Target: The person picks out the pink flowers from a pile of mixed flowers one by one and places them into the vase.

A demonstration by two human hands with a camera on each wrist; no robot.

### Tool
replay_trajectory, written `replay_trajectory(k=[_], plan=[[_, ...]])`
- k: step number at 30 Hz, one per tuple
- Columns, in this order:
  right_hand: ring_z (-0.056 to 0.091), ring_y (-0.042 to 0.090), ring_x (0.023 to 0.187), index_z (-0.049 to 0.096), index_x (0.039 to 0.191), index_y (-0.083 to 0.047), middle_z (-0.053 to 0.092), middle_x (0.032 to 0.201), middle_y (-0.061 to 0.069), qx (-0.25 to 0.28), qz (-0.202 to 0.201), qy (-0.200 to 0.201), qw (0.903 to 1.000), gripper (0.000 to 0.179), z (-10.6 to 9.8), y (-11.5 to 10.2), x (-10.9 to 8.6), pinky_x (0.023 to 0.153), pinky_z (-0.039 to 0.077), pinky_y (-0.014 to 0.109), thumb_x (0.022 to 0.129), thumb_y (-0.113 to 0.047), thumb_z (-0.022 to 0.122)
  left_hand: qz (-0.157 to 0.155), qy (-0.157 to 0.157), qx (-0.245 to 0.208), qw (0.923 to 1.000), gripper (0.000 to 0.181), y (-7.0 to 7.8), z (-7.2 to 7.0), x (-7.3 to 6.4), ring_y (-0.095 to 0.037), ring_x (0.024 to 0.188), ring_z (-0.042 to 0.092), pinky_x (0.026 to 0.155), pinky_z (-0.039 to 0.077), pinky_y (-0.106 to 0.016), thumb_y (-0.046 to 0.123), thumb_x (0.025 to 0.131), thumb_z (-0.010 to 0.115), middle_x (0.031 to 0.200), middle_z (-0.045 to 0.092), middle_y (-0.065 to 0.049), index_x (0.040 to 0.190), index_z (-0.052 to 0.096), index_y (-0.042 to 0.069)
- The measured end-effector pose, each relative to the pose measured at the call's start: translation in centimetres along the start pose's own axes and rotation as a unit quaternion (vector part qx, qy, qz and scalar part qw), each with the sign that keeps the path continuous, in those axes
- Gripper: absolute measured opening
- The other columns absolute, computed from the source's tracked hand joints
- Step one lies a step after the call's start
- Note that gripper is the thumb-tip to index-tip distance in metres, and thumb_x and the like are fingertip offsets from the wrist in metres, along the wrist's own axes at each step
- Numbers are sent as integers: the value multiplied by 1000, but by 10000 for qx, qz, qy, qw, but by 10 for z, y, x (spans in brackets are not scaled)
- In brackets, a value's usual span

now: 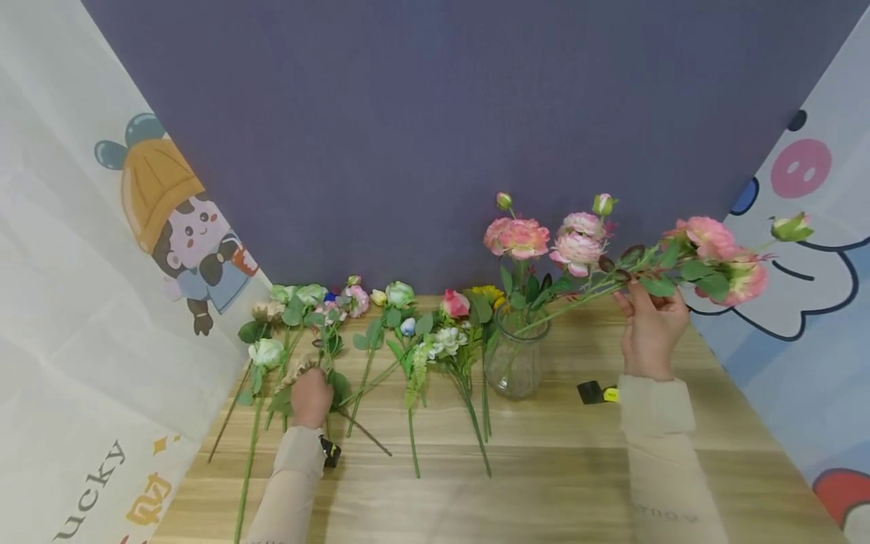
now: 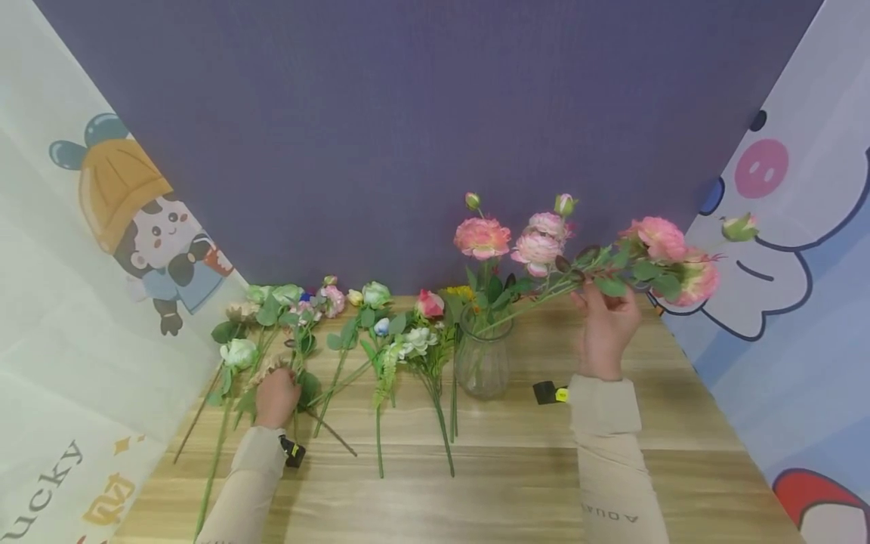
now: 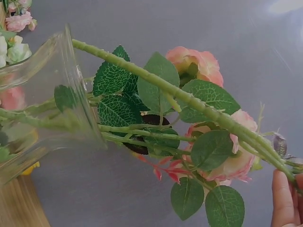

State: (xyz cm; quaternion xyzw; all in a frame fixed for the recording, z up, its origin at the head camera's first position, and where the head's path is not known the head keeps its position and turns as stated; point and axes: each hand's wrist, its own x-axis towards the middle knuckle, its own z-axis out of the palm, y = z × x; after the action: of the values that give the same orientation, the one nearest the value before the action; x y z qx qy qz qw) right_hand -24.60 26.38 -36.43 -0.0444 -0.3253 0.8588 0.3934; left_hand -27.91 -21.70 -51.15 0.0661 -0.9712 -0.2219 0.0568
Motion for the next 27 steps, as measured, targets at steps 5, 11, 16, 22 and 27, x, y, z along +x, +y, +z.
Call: replay_trajectory(k=[5, 11, 16, 22, 27], plan=[[64, 21, 77, 64, 103, 11, 62, 90, 17, -115, -72, 46, 9999, 26, -2, 2, 0, 53, 55, 25, 78, 20, 60, -90, -88, -119, 9998, 39, -4, 3, 2, -16, 43, 36, 39, 29, -29, -1, 84, 56, 46, 38, -3, 53, 37, 10], [62, 21, 72, 63, 94, 11, 61, 86, 16, -256, -218, 2, 9994, 17, -3, 7, -2, 53, 55, 24, 79, 20, 60, -47, -152, -732, 9972, 50, -11, 6, 4, -10, 42, 18, 41, 17, -23, 2, 84, 59, 47, 17, 6, 52, 24, 18], [62, 19, 70, 63, 88, 9, 60, 84, 14, -375, -182, -32, 9991, 15, -4, 13, -5, 55, 55, 24, 80, 21, 58, -4, -249, -1258, 9917, 51, -11, 5, 3, -12, 34, 32, 39, 23, -23, 2, 83, 62, 40, 21, 7, 50, 26, 17], [62, 16, 69, 64, 87, 5, 60, 85, 12, -722, -3, -109, 9973, 15, -4, 21, -12, 58, 56, 24, 80, 18, 61, -351, -404, -1879, 9807, 21, -8, 5, 2, -19, 46, 58, 46, 50, -30, 5, 85, 62, 57, 56, -15, 66, 59, -2], [64, 15, 69, 64, 81, 2, 60, 81, 10, -1047, -3, -156, 9944, 16, -4, 29, -16, 60, 56, 24, 80, 18, 61, -590, -590, -2512, 9643, 29, -8, 8, 2, -23, 63, 66, 54, 56, -33, 8, 88, 62, 110, 60, -33, 108, 63, -12]])
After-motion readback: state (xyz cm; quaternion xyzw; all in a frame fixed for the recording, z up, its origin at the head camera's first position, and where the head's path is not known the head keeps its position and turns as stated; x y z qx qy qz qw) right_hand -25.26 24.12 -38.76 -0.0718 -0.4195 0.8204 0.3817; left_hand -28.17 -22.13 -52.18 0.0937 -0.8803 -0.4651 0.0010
